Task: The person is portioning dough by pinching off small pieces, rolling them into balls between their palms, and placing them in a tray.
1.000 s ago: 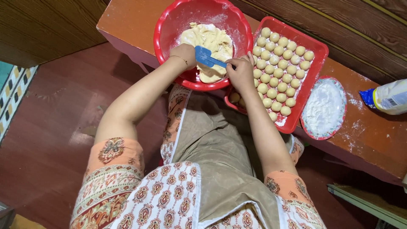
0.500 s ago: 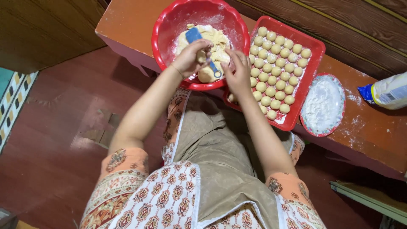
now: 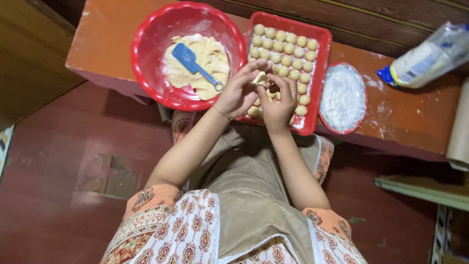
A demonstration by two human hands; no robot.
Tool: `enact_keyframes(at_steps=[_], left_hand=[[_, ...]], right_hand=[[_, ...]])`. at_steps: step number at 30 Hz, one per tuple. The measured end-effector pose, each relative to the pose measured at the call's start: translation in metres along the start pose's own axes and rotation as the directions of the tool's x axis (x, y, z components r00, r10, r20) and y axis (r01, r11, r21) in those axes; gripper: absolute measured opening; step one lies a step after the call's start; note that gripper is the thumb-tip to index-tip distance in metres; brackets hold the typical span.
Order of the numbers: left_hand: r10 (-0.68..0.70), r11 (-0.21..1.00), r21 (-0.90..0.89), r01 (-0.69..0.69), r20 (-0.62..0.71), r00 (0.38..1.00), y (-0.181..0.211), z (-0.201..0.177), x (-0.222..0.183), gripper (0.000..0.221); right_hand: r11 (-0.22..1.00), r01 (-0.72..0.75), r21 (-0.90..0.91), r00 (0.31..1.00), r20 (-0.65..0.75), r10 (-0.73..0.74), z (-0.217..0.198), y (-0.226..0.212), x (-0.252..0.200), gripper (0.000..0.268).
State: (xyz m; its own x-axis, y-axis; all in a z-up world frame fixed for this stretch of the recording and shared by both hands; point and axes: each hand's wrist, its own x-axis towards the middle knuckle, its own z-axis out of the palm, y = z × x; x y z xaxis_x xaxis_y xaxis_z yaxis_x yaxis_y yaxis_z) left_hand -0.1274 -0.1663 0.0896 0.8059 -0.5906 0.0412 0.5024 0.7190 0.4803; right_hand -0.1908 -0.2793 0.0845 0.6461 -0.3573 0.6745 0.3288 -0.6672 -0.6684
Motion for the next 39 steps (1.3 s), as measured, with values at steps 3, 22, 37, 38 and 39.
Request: enact_keyframes(at_steps=[3,22,37,38,39], left_hand=[[0.101,0.994,0.050,-0.100,-0.013,0.995,-0.018,0.019,-0.001,0.044],[-0.257,0.917,0.351,0.191,0.150,0.955,-0.061,0.017,-0.018,0.058],[-0.045,0.703,0.684,0.196,-0.232,0.972,-0.080,0.025,-0.021,0.025],[-0.133,0.834,0.489,0.256,-0.271,0.953,-0.078,0.028,-0.023,0.029],[-0.229,0.913,0.267,0.308,-0.287,0.930,-0.075,0.031,-0.024,0.034]], right_hand=[[0.997,-0.059,-0.039,0.998,-0.023,0.058,-0.027,-0.010,-0.002,0.041],[0.424,-0.607,0.672,0.714,0.226,0.663,-0.098,0.045,-0.035,0.025],[0.767,-0.474,0.433,0.849,-0.008,0.529,-0.084,0.033,-0.049,0.021],[0.797,-0.476,0.373,0.858,-0.004,0.514,-0.083,0.033,-0.049,0.035],[0.823,-0.476,0.311,0.866,0.001,0.500,-0.083,0.032,-0.049,0.049]])
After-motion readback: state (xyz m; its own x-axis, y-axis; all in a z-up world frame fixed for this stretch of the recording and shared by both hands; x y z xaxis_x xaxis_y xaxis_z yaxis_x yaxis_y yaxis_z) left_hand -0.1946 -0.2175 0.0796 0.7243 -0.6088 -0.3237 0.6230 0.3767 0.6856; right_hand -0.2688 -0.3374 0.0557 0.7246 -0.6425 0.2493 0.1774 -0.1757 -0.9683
